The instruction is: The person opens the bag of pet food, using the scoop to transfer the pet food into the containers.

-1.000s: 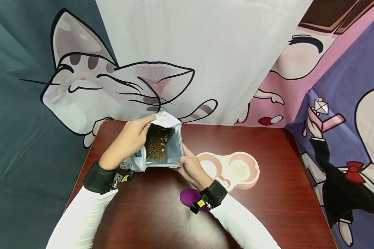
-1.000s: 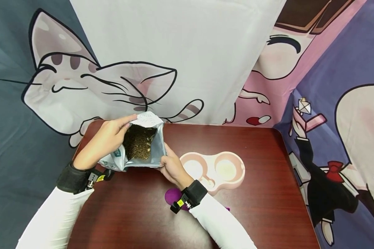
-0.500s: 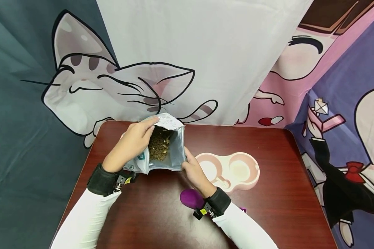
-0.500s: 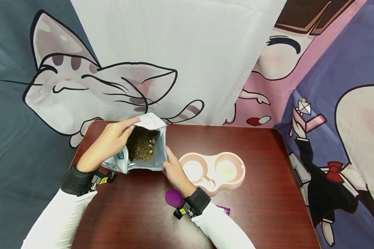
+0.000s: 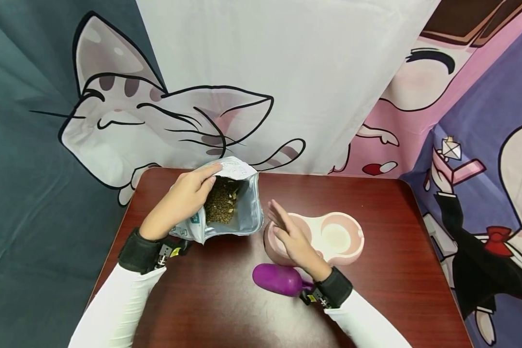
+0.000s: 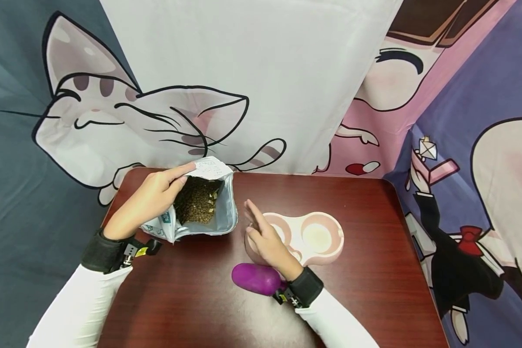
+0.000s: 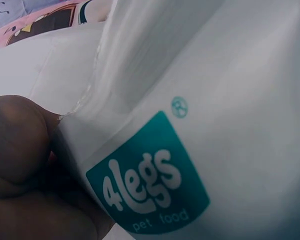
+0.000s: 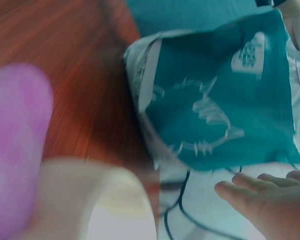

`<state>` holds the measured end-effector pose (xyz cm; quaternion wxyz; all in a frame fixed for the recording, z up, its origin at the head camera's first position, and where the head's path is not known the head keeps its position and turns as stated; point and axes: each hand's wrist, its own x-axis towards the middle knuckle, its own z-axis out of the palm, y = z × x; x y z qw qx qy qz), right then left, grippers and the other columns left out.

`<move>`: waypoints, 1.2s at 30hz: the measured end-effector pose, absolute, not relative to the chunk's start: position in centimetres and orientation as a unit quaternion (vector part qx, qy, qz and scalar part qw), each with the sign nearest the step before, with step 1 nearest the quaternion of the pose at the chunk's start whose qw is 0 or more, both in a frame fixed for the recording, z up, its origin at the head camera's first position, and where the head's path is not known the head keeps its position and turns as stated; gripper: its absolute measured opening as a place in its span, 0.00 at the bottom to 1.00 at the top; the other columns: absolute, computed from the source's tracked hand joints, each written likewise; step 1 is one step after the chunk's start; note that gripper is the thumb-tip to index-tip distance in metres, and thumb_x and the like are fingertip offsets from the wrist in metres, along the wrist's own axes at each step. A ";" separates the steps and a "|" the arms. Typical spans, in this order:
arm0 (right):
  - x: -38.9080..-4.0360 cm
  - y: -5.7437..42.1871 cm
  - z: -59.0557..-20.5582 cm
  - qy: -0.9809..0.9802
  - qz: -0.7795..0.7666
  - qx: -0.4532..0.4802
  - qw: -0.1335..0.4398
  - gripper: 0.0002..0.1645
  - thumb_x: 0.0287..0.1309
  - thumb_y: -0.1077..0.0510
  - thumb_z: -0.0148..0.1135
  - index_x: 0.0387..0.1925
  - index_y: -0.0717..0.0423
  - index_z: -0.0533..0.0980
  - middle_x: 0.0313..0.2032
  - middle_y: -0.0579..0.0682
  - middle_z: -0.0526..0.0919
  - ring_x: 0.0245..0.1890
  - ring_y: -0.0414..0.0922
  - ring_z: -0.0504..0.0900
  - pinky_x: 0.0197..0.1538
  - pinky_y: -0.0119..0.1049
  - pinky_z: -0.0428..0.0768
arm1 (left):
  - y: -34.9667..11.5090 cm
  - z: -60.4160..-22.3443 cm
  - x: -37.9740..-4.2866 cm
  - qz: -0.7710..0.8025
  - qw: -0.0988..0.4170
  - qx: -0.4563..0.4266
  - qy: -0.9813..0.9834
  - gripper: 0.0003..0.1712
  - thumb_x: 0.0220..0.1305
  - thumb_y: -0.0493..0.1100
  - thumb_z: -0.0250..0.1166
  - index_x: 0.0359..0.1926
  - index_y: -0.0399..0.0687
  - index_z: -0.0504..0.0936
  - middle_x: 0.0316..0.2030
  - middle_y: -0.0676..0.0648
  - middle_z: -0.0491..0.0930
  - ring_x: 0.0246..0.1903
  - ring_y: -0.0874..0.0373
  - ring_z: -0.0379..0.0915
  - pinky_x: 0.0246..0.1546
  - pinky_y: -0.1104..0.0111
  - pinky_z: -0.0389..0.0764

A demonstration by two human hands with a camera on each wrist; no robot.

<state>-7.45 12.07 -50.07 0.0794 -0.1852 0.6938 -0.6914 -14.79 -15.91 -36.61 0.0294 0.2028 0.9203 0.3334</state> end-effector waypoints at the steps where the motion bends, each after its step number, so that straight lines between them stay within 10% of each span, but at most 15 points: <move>1: -7.3 12.9 -50.1 0.708 -0.679 -0.184 0.070 0.40 0.74 0.70 0.45 0.81 0.64 0.46 0.79 0.67 0.52 0.76 0.68 0.58 0.76 0.46 0.61 | -16.0 -36.6 -14.8 0.335 0.027 0.204 0.919 0.25 0.79 0.35 0.51 0.72 0.37 0.72 0.71 0.39 0.72 0.73 0.43 0.66 0.71 0.46 0.67; 7: -6.1 17.2 -50.3 0.787 -0.590 -0.183 -0.010 0.36 0.73 0.70 0.50 0.79 0.62 0.57 0.75 0.62 0.65 0.69 0.65 0.72 0.65 0.62 0.73 | -16.1 -36.3 -14.9 0.339 0.014 0.207 0.918 0.24 0.79 0.35 0.51 0.72 0.37 0.72 0.70 0.37 0.73 0.70 0.42 0.69 0.69 0.46 0.69; 16: -2.9 22.9 -53.7 0.853 -0.428 -0.243 -0.174 0.31 0.55 0.79 0.54 0.60 0.63 0.77 0.54 0.57 0.83 0.53 0.50 0.81 0.60 0.27 0.76 | -16.2 -36.3 -14.8 0.341 0.014 0.190 0.920 0.24 0.79 0.36 0.51 0.72 0.40 0.73 0.66 0.36 0.76 0.51 0.45 0.75 0.53 0.51 0.73; 20: -1.6 24.4 -54.9 0.868 -0.383 -0.250 -0.193 0.32 0.52 0.75 0.54 0.61 0.61 0.78 0.55 0.56 0.82 0.57 0.50 0.79 0.66 0.20 0.66 | -16.3 -36.4 -14.8 0.339 0.013 0.185 0.922 0.24 0.79 0.36 0.51 0.72 0.41 0.73 0.44 0.36 0.84 0.44 0.45 0.76 0.51 0.53 0.73; 24: -0.8 25.2 -55.8 0.880 -0.328 -0.276 -0.203 0.30 0.55 0.69 0.54 0.61 0.61 0.78 0.56 0.57 0.81 0.56 0.52 0.79 0.69 0.23 0.64 | -16.5 -36.5 -14.8 0.335 0.013 0.182 0.925 0.24 0.79 0.36 0.51 0.72 0.41 0.73 0.26 0.43 0.71 0.34 0.47 0.71 0.47 0.54 0.71; 36: 1.5 25.6 -59.2 0.865 -0.201 -0.415 -0.198 0.24 0.53 0.59 0.67 0.53 0.59 0.84 0.48 0.47 0.85 0.41 0.46 0.80 0.44 0.42 0.78 | -16.5 -36.8 -14.9 0.334 0.000 0.182 0.925 0.24 0.79 0.35 0.51 0.71 0.40 0.74 0.59 0.33 0.81 0.47 0.44 0.75 0.53 0.50 0.74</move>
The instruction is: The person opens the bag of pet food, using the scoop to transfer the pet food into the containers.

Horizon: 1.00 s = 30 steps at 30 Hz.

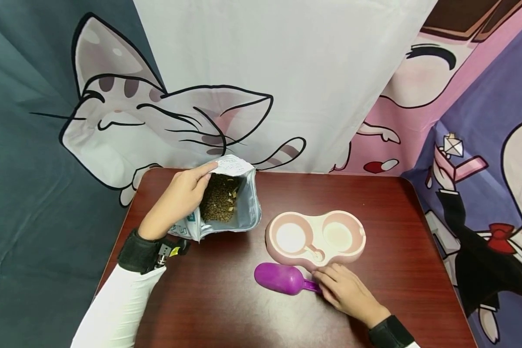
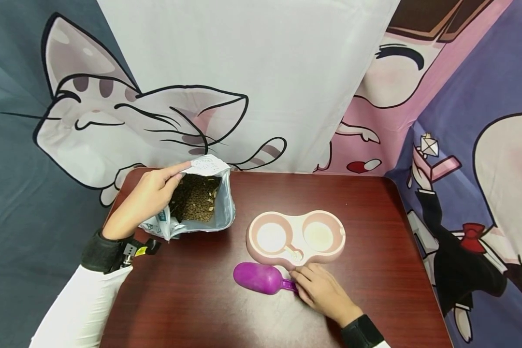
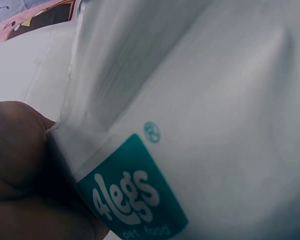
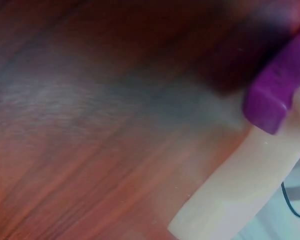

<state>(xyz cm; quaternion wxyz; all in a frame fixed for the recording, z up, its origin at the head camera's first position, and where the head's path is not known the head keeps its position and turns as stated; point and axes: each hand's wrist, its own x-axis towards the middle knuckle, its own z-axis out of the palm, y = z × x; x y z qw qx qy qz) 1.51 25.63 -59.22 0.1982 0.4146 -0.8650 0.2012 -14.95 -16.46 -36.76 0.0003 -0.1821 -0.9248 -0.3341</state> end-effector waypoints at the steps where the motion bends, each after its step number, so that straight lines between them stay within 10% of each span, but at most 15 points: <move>1: 1.7 25.6 -59.5 -0.866 0.196 0.419 0.187 0.26 0.51 0.59 0.71 0.54 0.59 0.84 0.49 0.47 0.85 0.41 0.45 0.80 0.44 0.42 0.79 | -16.5 -36.7 -14.9 -0.335 0.000 -0.182 -0.925 0.24 0.79 0.35 0.51 0.71 0.40 0.74 0.59 0.33 0.81 0.46 0.44 0.75 0.52 0.50 0.74; 17: 2.0 25.6 -60.7 -0.904 0.201 0.370 0.071 0.26 0.49 0.55 0.82 0.51 0.52 0.83 0.44 0.40 0.83 0.44 0.38 0.82 0.47 0.39 0.83 | -16.5 -37.1 -14.9 -0.344 0.000 -0.181 -0.921 0.24 0.78 0.35 0.51 0.71 0.41 0.75 0.62 0.35 0.80 0.47 0.46 0.75 0.53 0.52 0.74; 30: 1.1 25.6 -59.3 -0.849 0.415 0.290 -0.153 0.16 0.70 0.57 0.65 0.56 0.50 0.84 0.41 0.41 0.89 0.40 0.29 0.81 0.42 0.30 0.82 | -16.5 -36.8 -14.8 -0.338 -0.006 -0.180 -0.924 0.24 0.79 0.35 0.51 0.71 0.42 0.74 0.50 0.34 0.84 0.43 0.45 0.73 0.50 0.52 0.72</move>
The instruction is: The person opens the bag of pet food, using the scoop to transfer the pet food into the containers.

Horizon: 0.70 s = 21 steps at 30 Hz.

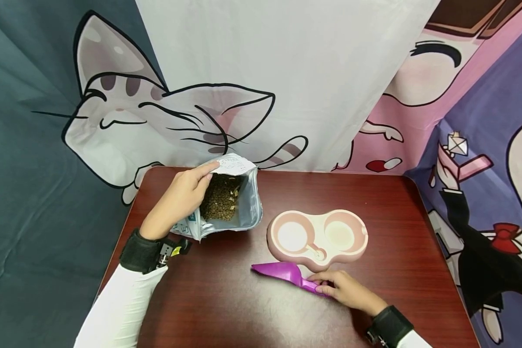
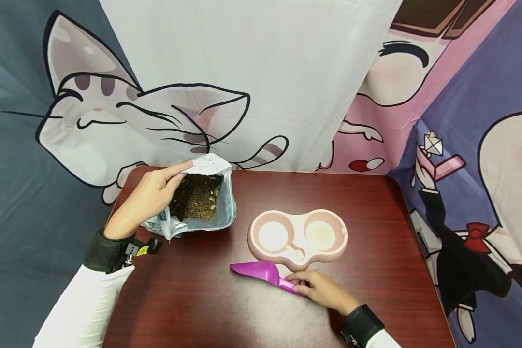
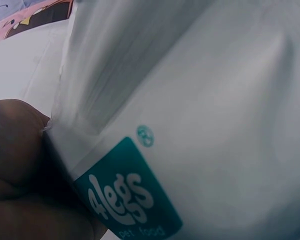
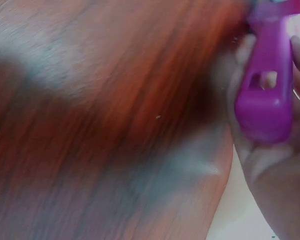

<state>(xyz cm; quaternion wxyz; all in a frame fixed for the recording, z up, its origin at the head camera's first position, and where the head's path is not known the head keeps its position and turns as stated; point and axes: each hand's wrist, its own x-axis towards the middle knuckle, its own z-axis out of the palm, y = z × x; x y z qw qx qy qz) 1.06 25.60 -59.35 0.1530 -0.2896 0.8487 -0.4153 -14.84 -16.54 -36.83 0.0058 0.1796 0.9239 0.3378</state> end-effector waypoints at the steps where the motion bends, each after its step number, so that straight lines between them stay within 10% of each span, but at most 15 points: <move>1: 0.9 25.6 -59.3 0.844 -0.422 -0.285 0.169 0.15 0.71 0.57 0.63 0.56 0.50 0.84 0.41 0.40 0.89 0.41 0.28 0.81 0.44 0.29 0.82 | -16.6 -36.8 -14.8 0.338 0.007 0.179 0.924 0.24 0.79 0.35 0.51 0.71 0.42 0.74 0.49 0.34 0.84 0.43 0.46 0.73 0.50 0.52 0.72; 21: -0.8 25.1 -59.2 0.738 -0.541 -0.220 0.338 0.20 0.79 0.57 0.52 0.65 0.59 0.75 0.36 0.64 0.86 0.24 0.47 0.87 0.29 0.41 0.86 | -16.7 -36.9 -15.1 0.342 0.003 0.176 0.923 0.24 0.79 0.36 0.51 0.71 0.41 0.75 0.61 0.35 0.80 0.47 0.45 0.74 0.53 0.51 0.73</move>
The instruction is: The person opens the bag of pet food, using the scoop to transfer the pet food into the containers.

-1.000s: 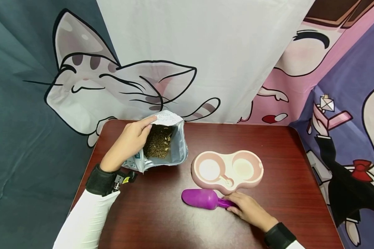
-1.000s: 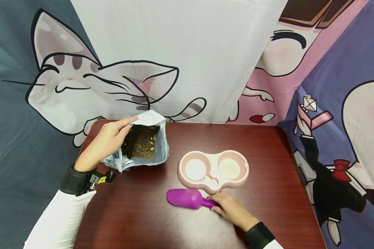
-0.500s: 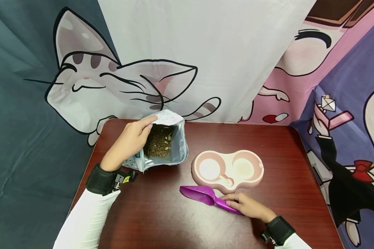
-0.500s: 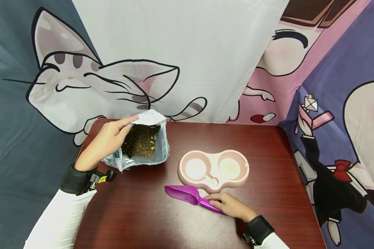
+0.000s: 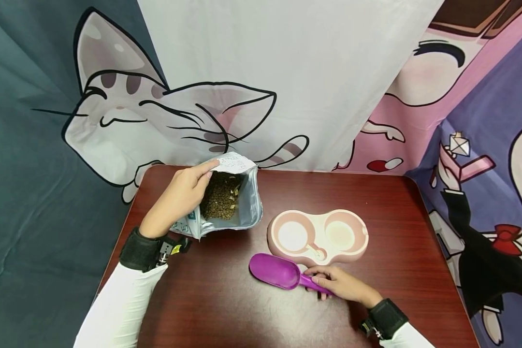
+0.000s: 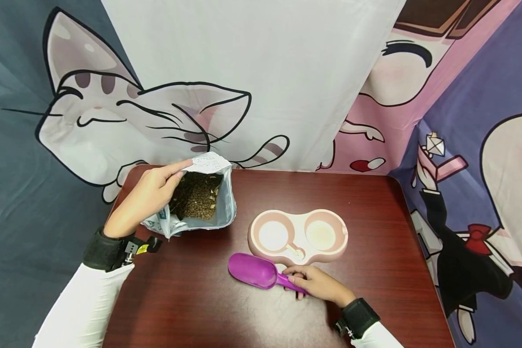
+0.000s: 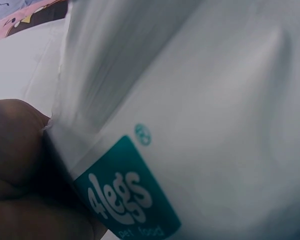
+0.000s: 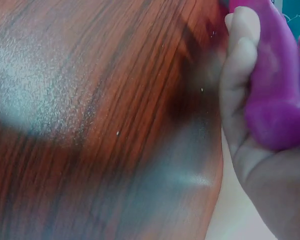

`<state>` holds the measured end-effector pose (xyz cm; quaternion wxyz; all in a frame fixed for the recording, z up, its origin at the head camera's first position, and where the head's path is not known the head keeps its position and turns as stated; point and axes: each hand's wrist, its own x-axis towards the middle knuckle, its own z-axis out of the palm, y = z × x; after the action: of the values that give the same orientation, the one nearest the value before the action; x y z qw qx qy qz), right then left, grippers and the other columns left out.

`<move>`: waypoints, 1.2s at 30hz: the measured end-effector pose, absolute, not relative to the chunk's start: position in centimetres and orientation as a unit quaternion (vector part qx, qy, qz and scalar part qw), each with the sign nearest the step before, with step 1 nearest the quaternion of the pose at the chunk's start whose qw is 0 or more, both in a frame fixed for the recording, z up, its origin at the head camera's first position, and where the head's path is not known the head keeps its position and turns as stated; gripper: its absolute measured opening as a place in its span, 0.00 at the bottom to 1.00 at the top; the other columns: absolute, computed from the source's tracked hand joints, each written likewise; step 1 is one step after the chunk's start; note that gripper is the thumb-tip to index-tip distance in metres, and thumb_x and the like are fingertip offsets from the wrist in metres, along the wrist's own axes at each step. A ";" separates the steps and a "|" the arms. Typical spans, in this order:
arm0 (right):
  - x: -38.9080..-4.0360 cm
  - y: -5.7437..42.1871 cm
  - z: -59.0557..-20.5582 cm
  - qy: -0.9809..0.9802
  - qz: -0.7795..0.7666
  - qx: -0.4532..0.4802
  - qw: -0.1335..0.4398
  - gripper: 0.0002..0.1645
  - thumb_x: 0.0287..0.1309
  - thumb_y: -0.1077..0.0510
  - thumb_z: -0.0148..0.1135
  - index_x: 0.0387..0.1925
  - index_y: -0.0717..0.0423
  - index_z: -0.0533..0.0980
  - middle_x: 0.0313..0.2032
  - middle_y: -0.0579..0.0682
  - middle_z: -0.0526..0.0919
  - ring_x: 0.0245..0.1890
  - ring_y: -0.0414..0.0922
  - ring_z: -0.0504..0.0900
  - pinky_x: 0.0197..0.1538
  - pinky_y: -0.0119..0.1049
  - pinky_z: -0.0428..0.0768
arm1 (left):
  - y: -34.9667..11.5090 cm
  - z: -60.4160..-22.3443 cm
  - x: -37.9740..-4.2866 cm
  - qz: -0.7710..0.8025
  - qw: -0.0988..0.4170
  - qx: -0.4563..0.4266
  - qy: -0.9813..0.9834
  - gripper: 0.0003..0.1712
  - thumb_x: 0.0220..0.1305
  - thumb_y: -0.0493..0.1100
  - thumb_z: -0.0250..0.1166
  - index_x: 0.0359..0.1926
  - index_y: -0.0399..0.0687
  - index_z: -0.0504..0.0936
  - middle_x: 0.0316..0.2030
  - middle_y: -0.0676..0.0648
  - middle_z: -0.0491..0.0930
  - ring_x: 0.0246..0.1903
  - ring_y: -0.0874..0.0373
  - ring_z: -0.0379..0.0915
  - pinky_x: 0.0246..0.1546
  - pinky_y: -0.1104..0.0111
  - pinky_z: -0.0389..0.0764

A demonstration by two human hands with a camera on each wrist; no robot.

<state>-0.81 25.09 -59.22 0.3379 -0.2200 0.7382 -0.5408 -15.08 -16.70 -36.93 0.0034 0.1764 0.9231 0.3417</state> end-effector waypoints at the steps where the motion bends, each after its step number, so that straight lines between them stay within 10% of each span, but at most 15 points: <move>1: -0.7 25.0 -59.1 0.746 -0.533 -0.219 0.334 0.21 0.77 0.57 0.55 0.65 0.59 0.75 0.35 0.63 0.86 0.25 0.46 0.87 0.29 0.40 0.86 | -16.7 -36.9 -15.1 0.342 0.004 0.176 0.923 0.24 0.79 0.36 0.51 0.71 0.41 0.74 0.61 0.35 0.80 0.47 0.45 0.74 0.53 0.51 0.73; 12: 0.6 23.8 -58.6 0.879 -0.347 -0.274 0.178 0.26 0.63 0.57 0.71 0.61 0.44 0.77 0.43 0.37 0.83 0.39 0.31 0.77 0.45 0.32 0.79 | -16.2 -37.2 -15.3 0.342 -0.005 0.186 0.921 0.24 0.78 0.36 0.52 0.71 0.40 0.75 0.65 0.35 0.77 0.62 0.43 0.76 0.64 0.47 0.74; 31: -0.3 23.7 -53.5 0.862 -0.391 -0.290 0.144 0.24 0.72 0.57 0.62 0.67 0.50 0.76 0.28 0.35 0.78 0.26 0.25 0.72 0.30 0.24 0.75 | -16.2 -37.2 -15.3 0.345 -0.017 0.183 0.921 0.23 0.79 0.36 0.52 0.70 0.41 0.75 0.65 0.37 0.78 0.57 0.46 0.78 0.63 0.48 0.75; 36: -1.2 24.3 -51.6 0.879 -0.377 -0.263 0.130 0.22 0.75 0.53 0.60 0.66 0.47 0.76 0.39 0.39 0.83 0.36 0.29 0.76 0.41 0.29 0.78 | -16.1 -37.2 -15.3 0.345 -0.017 0.183 0.920 0.23 0.79 0.36 0.52 0.70 0.41 0.75 0.65 0.37 0.78 0.51 0.47 0.77 0.60 0.49 0.75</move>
<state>-1.17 24.34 -51.55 0.1298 -0.2626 0.8787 -0.3770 -15.33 -16.12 -37.25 -0.0169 0.1833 0.9204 0.3450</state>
